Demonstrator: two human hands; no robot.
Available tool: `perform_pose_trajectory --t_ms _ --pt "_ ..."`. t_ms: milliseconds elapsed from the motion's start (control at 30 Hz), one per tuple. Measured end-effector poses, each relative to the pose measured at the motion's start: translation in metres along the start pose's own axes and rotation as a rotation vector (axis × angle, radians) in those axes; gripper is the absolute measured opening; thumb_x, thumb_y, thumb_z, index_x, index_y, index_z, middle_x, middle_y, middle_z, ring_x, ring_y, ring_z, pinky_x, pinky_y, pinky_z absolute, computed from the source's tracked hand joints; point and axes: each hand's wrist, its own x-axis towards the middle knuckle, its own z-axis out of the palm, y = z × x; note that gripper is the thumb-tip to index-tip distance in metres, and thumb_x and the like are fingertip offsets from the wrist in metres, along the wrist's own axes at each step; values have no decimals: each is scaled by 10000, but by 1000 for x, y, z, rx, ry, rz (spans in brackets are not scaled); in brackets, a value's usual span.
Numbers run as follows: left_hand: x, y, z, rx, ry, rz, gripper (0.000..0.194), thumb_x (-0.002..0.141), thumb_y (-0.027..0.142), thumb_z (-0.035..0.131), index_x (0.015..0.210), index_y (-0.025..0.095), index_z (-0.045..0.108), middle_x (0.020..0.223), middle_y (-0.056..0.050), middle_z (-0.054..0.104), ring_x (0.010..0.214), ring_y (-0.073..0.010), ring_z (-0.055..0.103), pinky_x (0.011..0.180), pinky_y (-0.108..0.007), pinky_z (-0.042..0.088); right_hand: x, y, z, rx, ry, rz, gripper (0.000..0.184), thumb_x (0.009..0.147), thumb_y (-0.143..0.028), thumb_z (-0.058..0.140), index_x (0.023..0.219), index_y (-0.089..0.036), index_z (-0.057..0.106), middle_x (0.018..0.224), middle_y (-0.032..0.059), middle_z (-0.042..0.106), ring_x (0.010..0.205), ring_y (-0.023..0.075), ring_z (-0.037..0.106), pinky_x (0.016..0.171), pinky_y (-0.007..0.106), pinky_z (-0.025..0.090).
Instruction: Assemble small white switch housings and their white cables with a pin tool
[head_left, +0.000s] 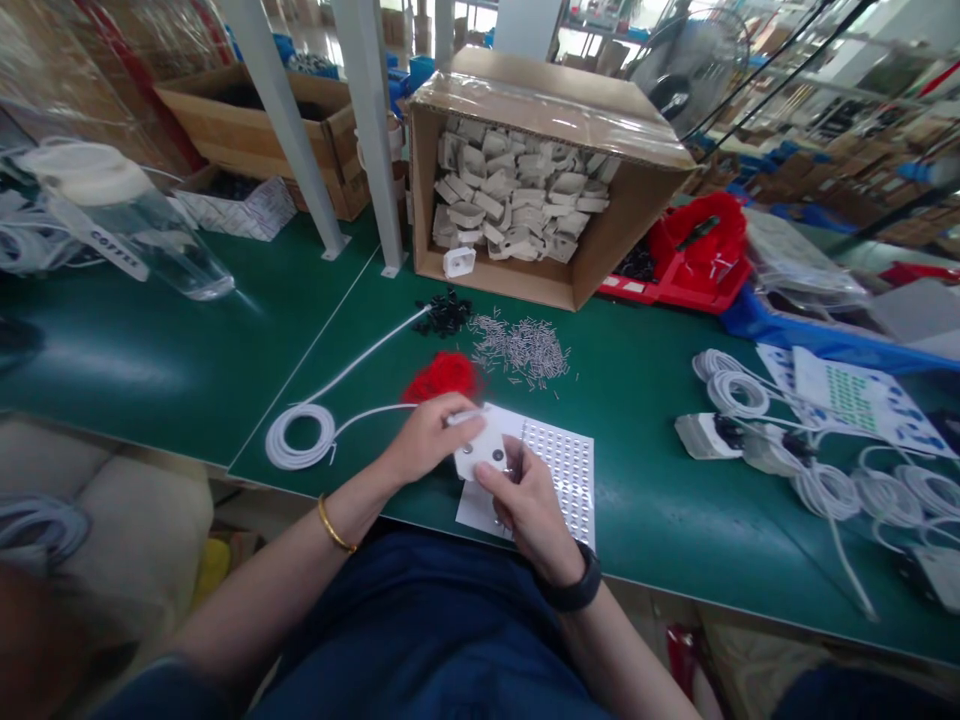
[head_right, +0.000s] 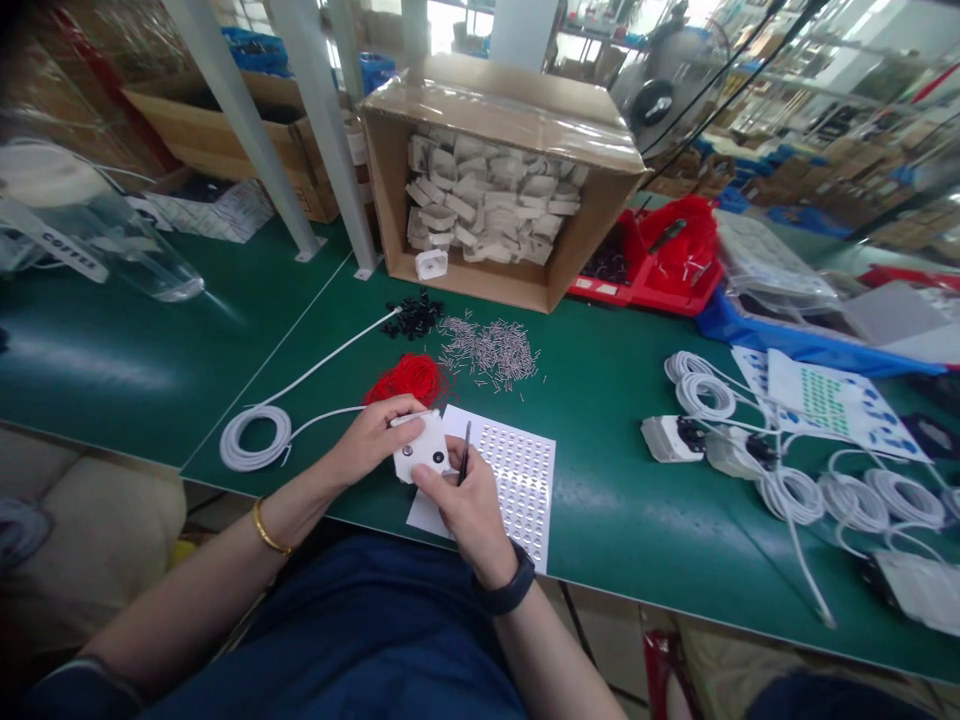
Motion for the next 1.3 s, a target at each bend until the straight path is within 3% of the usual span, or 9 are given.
perform_pose_trajectory --t_ms 233,333,500,667,867,967,1067,1167,1300 --pt "2 -10 10 41 114 -8 392 882 474 427 684 154 536 636 22 503 617 -118 478 570 -225 381 -1 2 5 13 11 40 433 725 -437 710 1007 -144 560 789 4 619 331 0 281 275 161 198" --pt "0 -9 8 90 98 27 370 903 454 400 807 147 584 734 -9 575 696 -142 541 639 -250 438 5 -2 -4 -124 -8 -42 400 754 -402 685 1041 -147 573 861 42 646 505 81 510 391 183 392" --pt "-17 -15 3 641 60 455 386 824 330 601 1184 204 547 1243 -86 583 1219 -269 454 1028 -444 355 25 -12 -41 -889 -48 -513 387 773 -120 604 1148 -197 552 1146 91 600 956 203 598 738 296 516" --pt "-29 -37 10 1079 170 738 262 866 97 460 1035 208 627 1086 -70 682 1081 -223 572 923 -388 446 29 2 -66 -1618 -147 -734 426 870 -54 424 1257 -218 493 1308 141 528 652 122 631 516 220 477" --pt "-40 -33 25 1063 115 743 201 832 288 567 988 182 635 1113 -82 675 1092 -258 572 973 -433 431 16 6 -92 -1387 -179 -750 301 890 -303 538 1159 -173 570 1178 136 611 914 201 642 674 291 541" --pt "-39 -37 29 1132 157 787 82 834 206 582 893 206 639 1069 -50 695 1035 -234 603 907 -390 478 43 -9 -112 -1335 95 -590 219 927 -238 459 995 -179 659 908 68 671 861 164 639 743 271 513" --pt "-34 -43 30 1183 161 798 145 834 110 551 896 213 632 1086 -48 687 1058 -226 595 893 -383 496 91 -27 -124 -1407 312 -476 269 909 -227 485 1132 -164 621 910 82 634 817 173 630 723 280 488" --pt "-35 -37 28 1135 126 764 133 833 126 554 926 195 620 1123 -65 666 1063 -238 588 881 -398 511 126 -39 -122 -1469 393 -446 278 865 -226 560 1129 -168 622 929 91 601 739 163 622 636 259 448" --pt "-49 -12 24 810 196 592 173 826 171 557 991 176 607 1126 -103 638 1038 -230 583 889 -383 505 133 -40 -109 -1548 397 -465 188 901 -181 463 893 -189 651 903 93 598 618 156 603 525 277 366"
